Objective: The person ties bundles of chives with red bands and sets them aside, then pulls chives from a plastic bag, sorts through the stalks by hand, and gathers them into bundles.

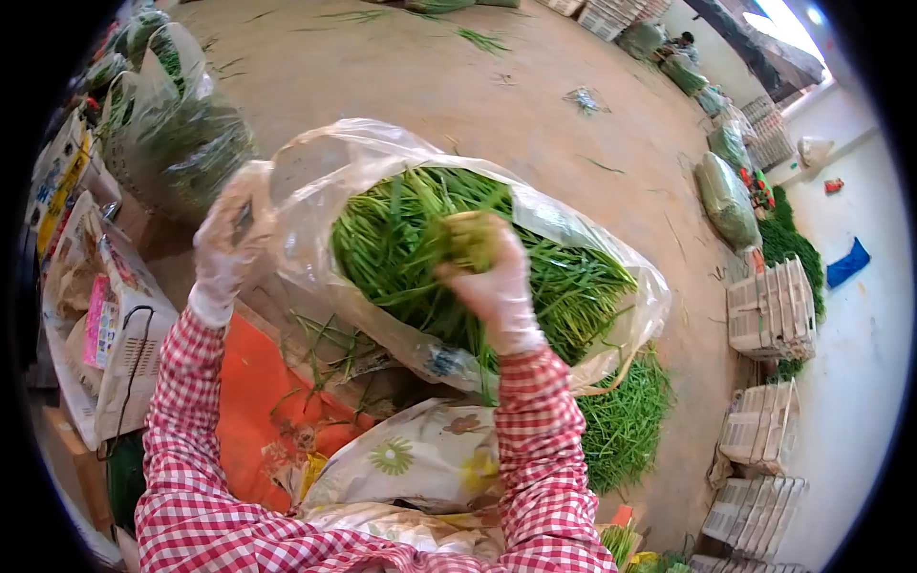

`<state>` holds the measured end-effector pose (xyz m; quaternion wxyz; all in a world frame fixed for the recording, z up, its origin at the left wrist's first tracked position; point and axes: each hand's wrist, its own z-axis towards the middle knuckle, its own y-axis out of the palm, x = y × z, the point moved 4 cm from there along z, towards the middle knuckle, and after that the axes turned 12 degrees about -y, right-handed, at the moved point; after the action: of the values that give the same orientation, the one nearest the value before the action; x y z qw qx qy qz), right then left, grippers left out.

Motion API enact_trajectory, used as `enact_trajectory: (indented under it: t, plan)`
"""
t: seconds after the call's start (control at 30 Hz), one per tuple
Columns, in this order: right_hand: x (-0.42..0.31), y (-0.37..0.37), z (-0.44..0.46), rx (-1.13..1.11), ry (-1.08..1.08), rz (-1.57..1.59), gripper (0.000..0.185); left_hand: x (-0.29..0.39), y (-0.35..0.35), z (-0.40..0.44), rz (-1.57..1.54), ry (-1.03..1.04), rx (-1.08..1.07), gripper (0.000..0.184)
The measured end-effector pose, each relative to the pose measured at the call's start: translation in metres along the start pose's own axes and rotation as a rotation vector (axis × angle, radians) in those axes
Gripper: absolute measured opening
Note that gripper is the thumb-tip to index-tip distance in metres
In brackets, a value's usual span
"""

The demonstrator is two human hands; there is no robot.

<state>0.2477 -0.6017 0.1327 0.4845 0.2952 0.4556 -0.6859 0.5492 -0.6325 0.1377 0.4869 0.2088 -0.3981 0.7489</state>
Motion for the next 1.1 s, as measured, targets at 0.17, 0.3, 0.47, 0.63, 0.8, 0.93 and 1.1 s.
enact_trajectory:
  t: [0.17,0.3,0.47,0.63,0.8,0.93,1.1]
  plan:
    - [0.022,-0.081,-0.011,0.33,-0.007,0.444,0.029,0.083,0.028,-0.029,-0.028,0.058,0.215,0.032]
    - [0.024,-0.077,-0.013,0.34,-0.001,0.48,0.027,0.075,0.118,-0.034,-0.807,-0.336,0.201,0.029]
    - [0.012,-0.068,-0.017,0.279,0.034,0.562,0.027,-0.019,0.243,-0.018,-1.182,-1.129,0.207,0.024]
    - [0.017,-0.056,-0.023,0.214,0.154,0.482,0.039,-0.036,0.289,0.001,-1.151,-1.016,-0.027,0.035]
    - [0.031,-0.055,-0.022,0.181,0.149,0.485,0.057,0.01,0.284,0.01,-0.91,-0.537,-0.161,0.047]
    - [0.012,-0.056,-0.027,0.234,0.027,0.61,0.064,0.04,0.29,0.002,-1.452,-0.785,-0.391,0.047]
    - [-0.005,-0.064,-0.053,0.317,0.014,0.498,0.043,0.083,0.267,-0.011,-1.028,-0.448,-0.37,0.034]
